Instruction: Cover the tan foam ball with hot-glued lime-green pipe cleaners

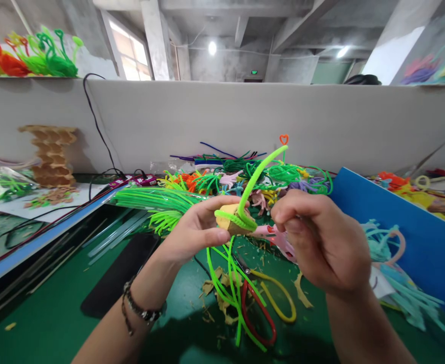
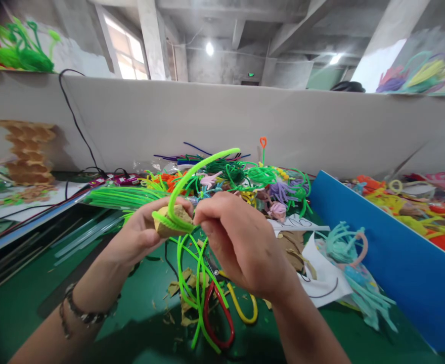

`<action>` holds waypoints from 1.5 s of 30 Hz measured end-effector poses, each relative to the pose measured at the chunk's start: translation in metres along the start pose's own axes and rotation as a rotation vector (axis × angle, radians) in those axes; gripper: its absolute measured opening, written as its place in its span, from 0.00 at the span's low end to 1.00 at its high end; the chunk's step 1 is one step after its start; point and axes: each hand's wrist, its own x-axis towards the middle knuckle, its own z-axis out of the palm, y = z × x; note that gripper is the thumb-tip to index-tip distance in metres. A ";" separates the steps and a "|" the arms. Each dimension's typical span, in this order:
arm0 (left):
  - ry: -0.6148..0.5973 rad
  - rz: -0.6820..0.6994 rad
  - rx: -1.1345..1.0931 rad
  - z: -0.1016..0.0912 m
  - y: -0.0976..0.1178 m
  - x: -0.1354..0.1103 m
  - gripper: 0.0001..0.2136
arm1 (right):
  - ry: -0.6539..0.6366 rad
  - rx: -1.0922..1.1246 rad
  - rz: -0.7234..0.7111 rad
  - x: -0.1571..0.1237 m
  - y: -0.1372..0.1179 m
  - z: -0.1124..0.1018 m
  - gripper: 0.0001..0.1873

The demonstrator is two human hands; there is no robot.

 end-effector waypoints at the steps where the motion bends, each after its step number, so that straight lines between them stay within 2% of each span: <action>1: 0.026 0.000 0.016 0.000 0.000 0.000 0.18 | 0.004 0.024 0.000 0.000 0.001 0.000 0.07; 4: 0.091 0.006 0.068 0.000 0.000 0.002 0.18 | -0.024 0.059 -0.017 0.001 0.004 0.001 0.07; 10: 0.087 0.023 0.084 0.002 0.000 0.003 0.18 | -0.097 0.017 0.011 0.005 0.006 0.000 0.07; 16: 0.085 0.019 0.081 0.002 0.000 0.002 0.18 | -0.015 0.304 0.130 0.000 0.008 0.002 0.07; 20: 0.033 0.041 0.068 0.001 0.000 0.003 0.17 | -0.036 0.472 0.218 0.000 0.010 0.005 0.06; 25: 0.048 0.044 0.090 0.000 0.000 0.003 0.18 | -0.081 0.602 0.294 0.002 0.012 0.006 0.04; 28: 0.051 0.041 0.105 0.000 -0.001 0.003 0.18 | -0.072 0.444 0.250 0.002 0.013 0.006 0.06; 32: 0.068 0.036 0.112 0.000 0.000 0.002 0.19 | 0.063 0.145 0.100 0.001 0.011 0.009 0.06; 34: 0.061 0.041 0.102 0.000 -0.001 0.001 0.19 | 0.149 0.171 0.088 0.001 0.009 0.011 0.13; 37: 0.030 0.041 0.080 0.000 -0.001 0.001 0.18 | 0.188 0.296 0.057 0.000 0.005 0.014 0.17; 41: 0.040 0.027 0.077 0.002 -0.002 0.001 0.18 | 0.170 0.286 0.006 0.001 0.001 0.015 0.18; 45: 0.047 0.033 0.093 0.003 -0.003 0.001 0.18 | 0.085 0.301 0.017 0.000 0.002 0.016 0.18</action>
